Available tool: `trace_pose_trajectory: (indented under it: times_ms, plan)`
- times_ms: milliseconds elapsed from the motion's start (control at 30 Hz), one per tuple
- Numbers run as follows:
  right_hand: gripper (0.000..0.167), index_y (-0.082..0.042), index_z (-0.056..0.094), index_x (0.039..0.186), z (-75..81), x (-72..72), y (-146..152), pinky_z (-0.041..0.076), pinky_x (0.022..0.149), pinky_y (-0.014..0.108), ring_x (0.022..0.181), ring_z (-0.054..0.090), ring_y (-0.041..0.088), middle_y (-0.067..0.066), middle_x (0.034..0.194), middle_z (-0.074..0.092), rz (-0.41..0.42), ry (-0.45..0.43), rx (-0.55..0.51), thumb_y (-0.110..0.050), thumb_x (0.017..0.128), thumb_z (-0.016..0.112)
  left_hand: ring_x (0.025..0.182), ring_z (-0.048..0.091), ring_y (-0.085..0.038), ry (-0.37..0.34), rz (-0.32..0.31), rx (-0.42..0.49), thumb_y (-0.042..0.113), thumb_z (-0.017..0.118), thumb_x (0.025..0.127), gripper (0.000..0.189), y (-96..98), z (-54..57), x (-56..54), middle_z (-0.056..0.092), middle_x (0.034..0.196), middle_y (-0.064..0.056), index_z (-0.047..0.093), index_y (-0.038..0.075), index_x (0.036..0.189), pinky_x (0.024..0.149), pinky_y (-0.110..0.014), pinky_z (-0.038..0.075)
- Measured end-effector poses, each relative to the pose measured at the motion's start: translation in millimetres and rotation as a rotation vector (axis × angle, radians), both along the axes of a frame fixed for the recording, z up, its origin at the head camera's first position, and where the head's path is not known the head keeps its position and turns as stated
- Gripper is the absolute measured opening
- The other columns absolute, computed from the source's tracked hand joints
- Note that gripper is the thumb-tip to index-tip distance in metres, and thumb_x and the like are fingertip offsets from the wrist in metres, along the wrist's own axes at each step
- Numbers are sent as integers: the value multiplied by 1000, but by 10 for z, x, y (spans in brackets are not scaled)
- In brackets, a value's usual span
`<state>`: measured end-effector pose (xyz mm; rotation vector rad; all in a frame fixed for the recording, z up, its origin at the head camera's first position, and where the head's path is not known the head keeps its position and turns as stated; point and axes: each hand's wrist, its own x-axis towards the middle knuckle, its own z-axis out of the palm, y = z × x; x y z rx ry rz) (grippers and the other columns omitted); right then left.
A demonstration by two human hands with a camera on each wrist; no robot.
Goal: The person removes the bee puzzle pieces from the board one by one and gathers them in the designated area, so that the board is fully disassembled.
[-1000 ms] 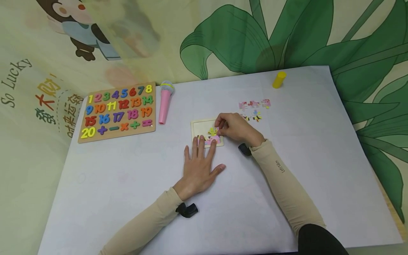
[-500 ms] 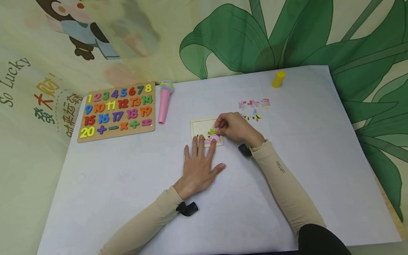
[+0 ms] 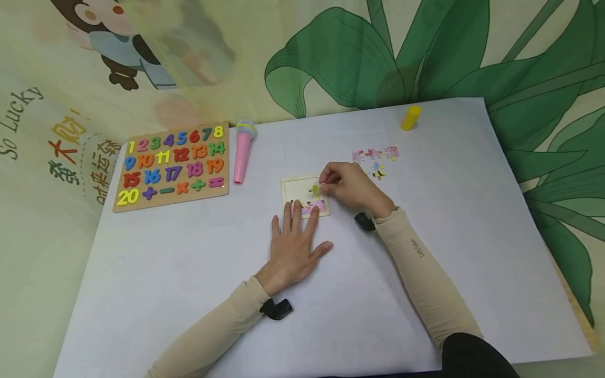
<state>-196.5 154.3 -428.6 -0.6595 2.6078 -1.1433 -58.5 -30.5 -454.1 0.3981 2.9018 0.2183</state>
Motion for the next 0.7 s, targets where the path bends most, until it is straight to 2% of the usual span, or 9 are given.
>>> trace_pose_trajectory:
  times_ms: [200,267,433,533,700]
  plan:
    - [14,-1,69,113,-8,-15,177,61,65,28,75,75,25,19,99,76,-89,-90,-107,-4,100,73,165,2,-47,0,1,7,70,38,106,86,3,-10,7,8,176,-28,20,18,172,126,-70,14]
    - [17,0,71,116,-11,-13,246,60,66,24,75,76,25,21,100,77,-128,-90,-121,-4,99,73,165,1,-47,-6,0,3,70,38,106,87,0,-17,15,7,176,-28,19,18,172,126,-70,14]
    - [28,-2,75,122,16,-33,467,53,77,11,92,75,22,20,112,77,-210,-48,-115,-7,95,80,165,2,-47,-2,-7,-3,70,38,106,87,-5,-26,23,7,176,-28,17,18,172,127,-70,15]
    - [37,-3,75,128,60,-43,621,52,81,8,97,73,13,20,121,75,-239,-60,-124,-10,92,84,164,4,-47,15,-13,0,69,38,106,86,-10,-28,21,9,176,-29,18,17,172,126,-70,15]
    - [43,-4,72,132,126,-41,888,54,82,9,93,68,-3,19,125,72,-280,-102,-119,-13,92,85,164,4,-48,24,-25,12,69,37,107,86,-18,-24,20,10,175,-30,19,16,172,126,-70,16]
